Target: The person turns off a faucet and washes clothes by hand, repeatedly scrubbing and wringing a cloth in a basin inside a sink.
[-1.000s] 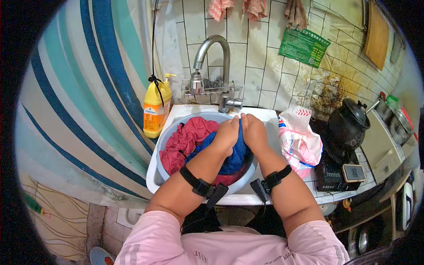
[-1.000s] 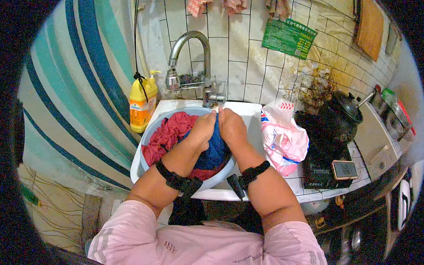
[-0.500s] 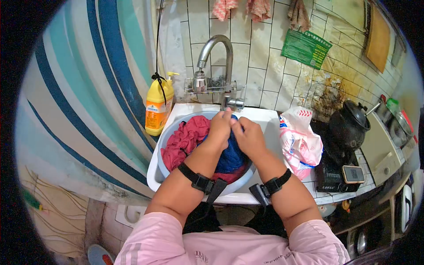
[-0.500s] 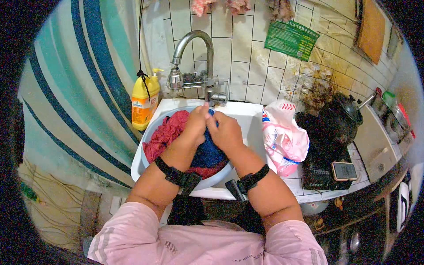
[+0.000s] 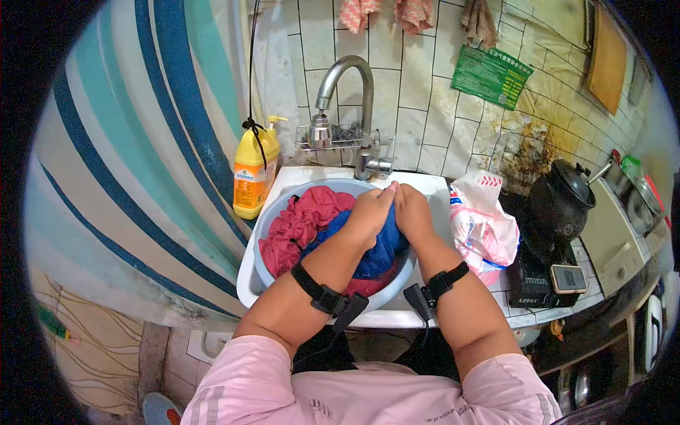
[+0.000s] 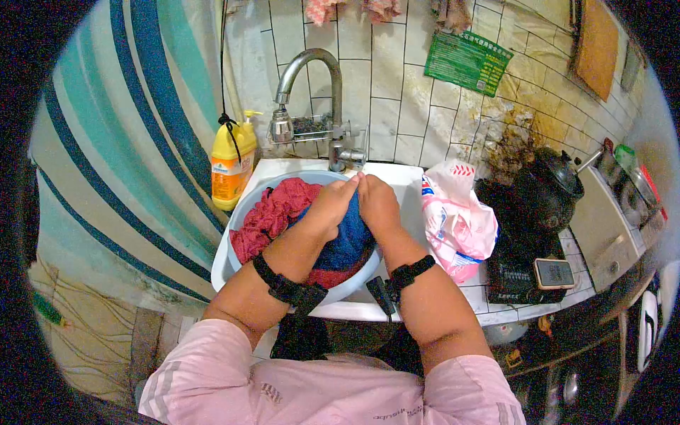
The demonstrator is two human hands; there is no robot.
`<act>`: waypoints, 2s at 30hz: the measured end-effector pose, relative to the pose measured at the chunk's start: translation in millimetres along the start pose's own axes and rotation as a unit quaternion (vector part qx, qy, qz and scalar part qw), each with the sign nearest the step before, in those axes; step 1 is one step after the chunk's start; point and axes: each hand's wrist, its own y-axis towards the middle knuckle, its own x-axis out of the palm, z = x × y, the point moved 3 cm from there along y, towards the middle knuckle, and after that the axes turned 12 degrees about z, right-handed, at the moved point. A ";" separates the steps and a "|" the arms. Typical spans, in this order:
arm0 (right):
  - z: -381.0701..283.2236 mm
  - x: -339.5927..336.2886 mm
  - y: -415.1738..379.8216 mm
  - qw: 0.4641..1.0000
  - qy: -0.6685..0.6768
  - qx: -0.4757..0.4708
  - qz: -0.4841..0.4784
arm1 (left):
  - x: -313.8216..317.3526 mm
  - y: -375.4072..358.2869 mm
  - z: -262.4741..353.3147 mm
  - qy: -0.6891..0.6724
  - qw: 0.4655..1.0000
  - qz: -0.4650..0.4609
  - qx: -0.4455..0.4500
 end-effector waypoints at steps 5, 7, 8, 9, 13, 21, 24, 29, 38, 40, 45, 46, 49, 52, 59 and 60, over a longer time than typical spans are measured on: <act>-10.0 -3.8 -3.8 0.999 0.007 0.021 -0.030 | -6.3 2.9 8.2 -0.047 0.997 0.052 0.030; -27.6 -8.8 -7.2 0.999 0.013 0.033 -0.042 | -12.8 14.2 1.0 -0.121 0.991 0.061 0.006; -39.0 -10.6 -12.1 0.999 0.015 0.001 -0.048 | -15.8 23.7 -6.0 -0.109 0.993 0.050 0.003; -51.4 -13.3 -17.0 0.998 0.018 -0.032 -0.055 | -16.1 23.7 -9.0 -0.111 0.993 0.050 0.002; -48.0 -10.9 -13.6 0.999 0.002 -0.049 0.008 | -4.7 -1.9 2.6 -0.186 0.980 -0.022 -0.063; -0.4 0.8 2.1 0.999 -0.024 0.041 -0.005 | -1.0 -1.6 0.0 0.010 0.999 -0.037 -0.032; 5.6 3.8 2.1 0.996 -0.051 0.053 -0.046 | -1.2 -12.7 15.7 -0.056 0.997 -0.008 -0.056; 0.9 3.8 -4.0 0.999 0.010 0.026 -0.038 | -15.1 5.4 12.3 -0.134 0.991 0.023 -0.016; -49.9 -10.8 -16.3 0.998 0.034 -0.044 -0.026 | -9.3 13.2 -13.2 -0.158 0.985 -0.038 -0.055; -36.2 -10.1 -9.0 0.999 0.034 -0.013 0.027 | -3.1 -6.7 5.8 -0.104 0.992 -0.008 -0.076; -2.9 -2.3 1.8 0.999 -0.009 0.035 0.027 | 0.3 -13.6 9.8 0.012 1.000 -0.025 -0.001; 0.0 -1.2 1.7 1.000 -0.001 0.025 0.016 | 0.7 -17.0 13.5 0.014 0.999 -0.029 -0.002; 7.9 0.5 1.4 0.999 -0.011 0.029 -0.014 | 2.0 -20.2 18.2 -0.012 1.000 -0.018 -0.014; 5.8 2.6 0.9 0.997 -0.024 0.049 -0.053 | -4.4 -5.1 14.7 -0.035 0.998 0.033 0.048; -35.3 -8.9 -9.8 0.996 0.082 0.007 -0.036 | -24.4 9.2 19.0 -0.064 0.995 0.079 0.023; -46.0 -13.2 -14.5 0.996 0.082 0.007 -0.036 | -23.8 13.3 14.1 -0.087 0.993 0.069 0.027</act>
